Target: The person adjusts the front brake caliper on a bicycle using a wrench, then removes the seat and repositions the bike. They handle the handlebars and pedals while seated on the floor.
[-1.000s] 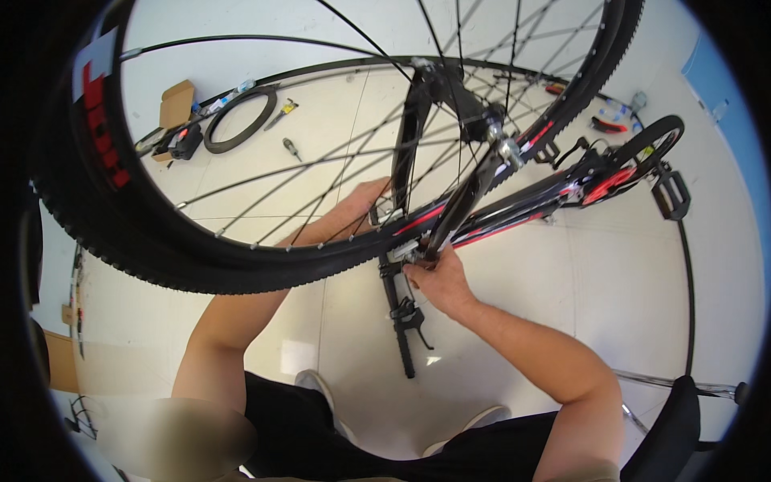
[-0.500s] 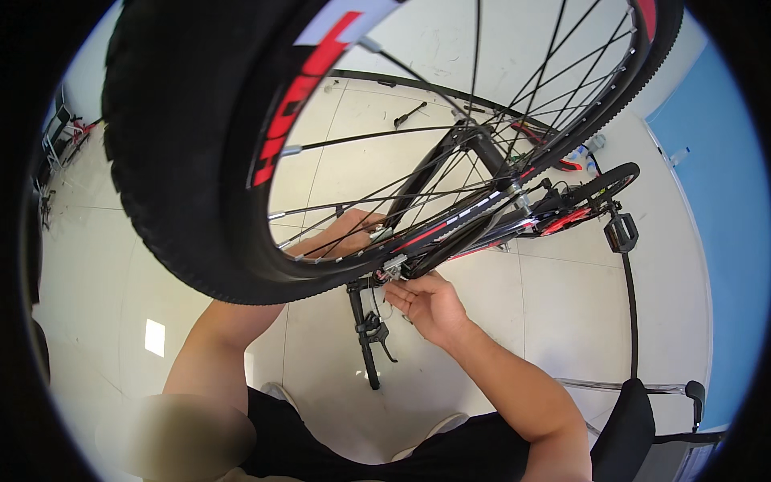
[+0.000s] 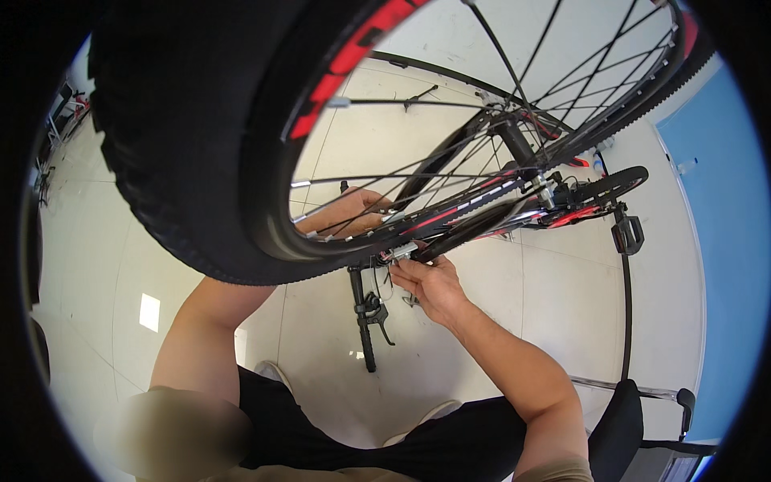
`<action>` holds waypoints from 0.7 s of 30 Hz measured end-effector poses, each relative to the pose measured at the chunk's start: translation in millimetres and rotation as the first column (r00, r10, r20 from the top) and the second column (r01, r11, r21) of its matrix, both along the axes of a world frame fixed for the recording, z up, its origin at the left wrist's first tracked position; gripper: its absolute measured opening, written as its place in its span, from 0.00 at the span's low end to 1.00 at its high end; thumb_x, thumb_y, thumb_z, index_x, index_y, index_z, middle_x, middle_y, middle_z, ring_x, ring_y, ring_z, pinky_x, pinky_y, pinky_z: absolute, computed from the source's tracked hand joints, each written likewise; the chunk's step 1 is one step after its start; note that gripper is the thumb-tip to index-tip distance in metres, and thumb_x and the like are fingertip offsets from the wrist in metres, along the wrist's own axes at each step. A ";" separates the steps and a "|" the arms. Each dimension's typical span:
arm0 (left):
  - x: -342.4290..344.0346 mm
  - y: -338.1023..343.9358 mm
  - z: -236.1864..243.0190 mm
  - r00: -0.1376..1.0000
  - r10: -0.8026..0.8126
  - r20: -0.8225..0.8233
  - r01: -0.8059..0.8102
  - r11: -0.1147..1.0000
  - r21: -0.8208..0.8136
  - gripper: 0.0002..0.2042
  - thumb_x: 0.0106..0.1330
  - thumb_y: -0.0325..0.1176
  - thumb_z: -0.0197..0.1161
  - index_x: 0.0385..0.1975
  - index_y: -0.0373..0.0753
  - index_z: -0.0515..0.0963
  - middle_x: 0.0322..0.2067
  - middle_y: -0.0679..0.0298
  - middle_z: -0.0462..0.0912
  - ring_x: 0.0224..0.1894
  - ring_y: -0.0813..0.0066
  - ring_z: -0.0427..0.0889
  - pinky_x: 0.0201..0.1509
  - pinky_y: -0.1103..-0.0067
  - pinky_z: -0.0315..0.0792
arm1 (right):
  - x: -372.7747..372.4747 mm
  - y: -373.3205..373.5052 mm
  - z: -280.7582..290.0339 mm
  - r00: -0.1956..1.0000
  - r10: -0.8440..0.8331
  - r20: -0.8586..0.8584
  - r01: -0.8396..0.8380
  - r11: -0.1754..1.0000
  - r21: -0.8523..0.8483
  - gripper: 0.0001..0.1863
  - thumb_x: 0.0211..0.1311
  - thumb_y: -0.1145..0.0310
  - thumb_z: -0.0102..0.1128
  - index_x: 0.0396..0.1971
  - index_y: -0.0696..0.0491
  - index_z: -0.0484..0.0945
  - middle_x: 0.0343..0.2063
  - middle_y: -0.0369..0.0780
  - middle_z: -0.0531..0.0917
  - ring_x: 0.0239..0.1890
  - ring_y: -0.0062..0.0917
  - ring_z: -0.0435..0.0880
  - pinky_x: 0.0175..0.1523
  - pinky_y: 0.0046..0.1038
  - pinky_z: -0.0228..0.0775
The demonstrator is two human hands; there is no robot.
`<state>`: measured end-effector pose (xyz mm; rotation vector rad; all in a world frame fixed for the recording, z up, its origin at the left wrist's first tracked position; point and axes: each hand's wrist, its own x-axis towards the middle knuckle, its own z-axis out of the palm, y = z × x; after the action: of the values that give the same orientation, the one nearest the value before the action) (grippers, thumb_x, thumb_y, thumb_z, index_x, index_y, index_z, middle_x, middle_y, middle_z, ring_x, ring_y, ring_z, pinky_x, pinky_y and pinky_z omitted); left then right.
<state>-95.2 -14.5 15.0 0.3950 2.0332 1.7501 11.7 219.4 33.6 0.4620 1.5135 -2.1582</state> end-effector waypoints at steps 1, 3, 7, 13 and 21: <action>3.7 -2.3 0.5 1.000 0.003 0.002 -0.003 1.000 0.003 0.21 0.68 0.40 0.59 0.57 0.37 0.74 0.37 0.63 0.84 0.38 0.76 0.81 0.42 0.81 0.74 | 2.3 -1.6 1.2 1.000 -0.023 -0.005 0.023 1.000 -0.019 0.12 0.66 0.76 0.59 0.48 0.59 0.71 0.43 0.46 0.81 0.47 0.34 0.84 0.54 0.34 0.80; 6.4 -4.5 1.3 1.000 -0.001 0.014 0.001 1.000 0.001 0.20 0.69 0.41 0.59 0.57 0.37 0.75 0.37 0.63 0.84 0.37 0.77 0.81 0.42 0.81 0.74 | 8.1 -6.6 0.7 0.996 -0.074 -0.051 0.077 0.995 0.067 0.13 0.67 0.74 0.59 0.48 0.59 0.71 0.42 0.46 0.81 0.45 0.33 0.84 0.53 0.34 0.81; 8.9 -4.6 1.2 1.000 -0.001 0.023 0.001 1.000 0.000 0.20 0.69 0.41 0.58 0.56 0.37 0.75 0.36 0.64 0.84 0.37 0.78 0.81 0.41 0.81 0.74 | 10.4 -7.3 -2.9 0.991 -0.103 -0.080 0.114 0.982 0.148 0.13 0.68 0.72 0.59 0.49 0.58 0.71 0.41 0.45 0.82 0.42 0.32 0.85 0.49 0.33 0.83; 11.5 -4.1 -0.6 0.999 0.004 0.037 -0.004 1.000 0.002 0.19 0.70 0.43 0.58 0.55 0.36 0.76 0.35 0.65 0.84 0.36 0.80 0.81 0.41 0.82 0.74 | 10.9 -9.8 8.4 0.988 0.059 -0.140 0.030 0.827 0.561 0.15 0.65 0.69 0.64 0.47 0.57 0.74 0.40 0.43 0.82 0.40 0.29 0.84 0.47 0.30 0.80; 11.4 6.3 -4.0 0.999 -0.012 0.049 0.012 1.000 0.010 0.19 0.72 0.44 0.57 0.53 0.36 0.78 0.34 0.66 0.84 0.36 0.82 0.81 0.40 0.83 0.74 | 1.9 9.3 -14.8 0.833 0.181 -0.522 0.145 0.840 0.523 0.20 0.58 0.72 0.69 0.47 0.60 0.74 0.40 0.40 0.81 0.42 0.25 0.80 0.51 0.30 0.75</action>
<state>-83.8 -8.2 10.9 0.3634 1.9856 1.7458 13.6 228.8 18.8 -0.0408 2.4736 -1.8960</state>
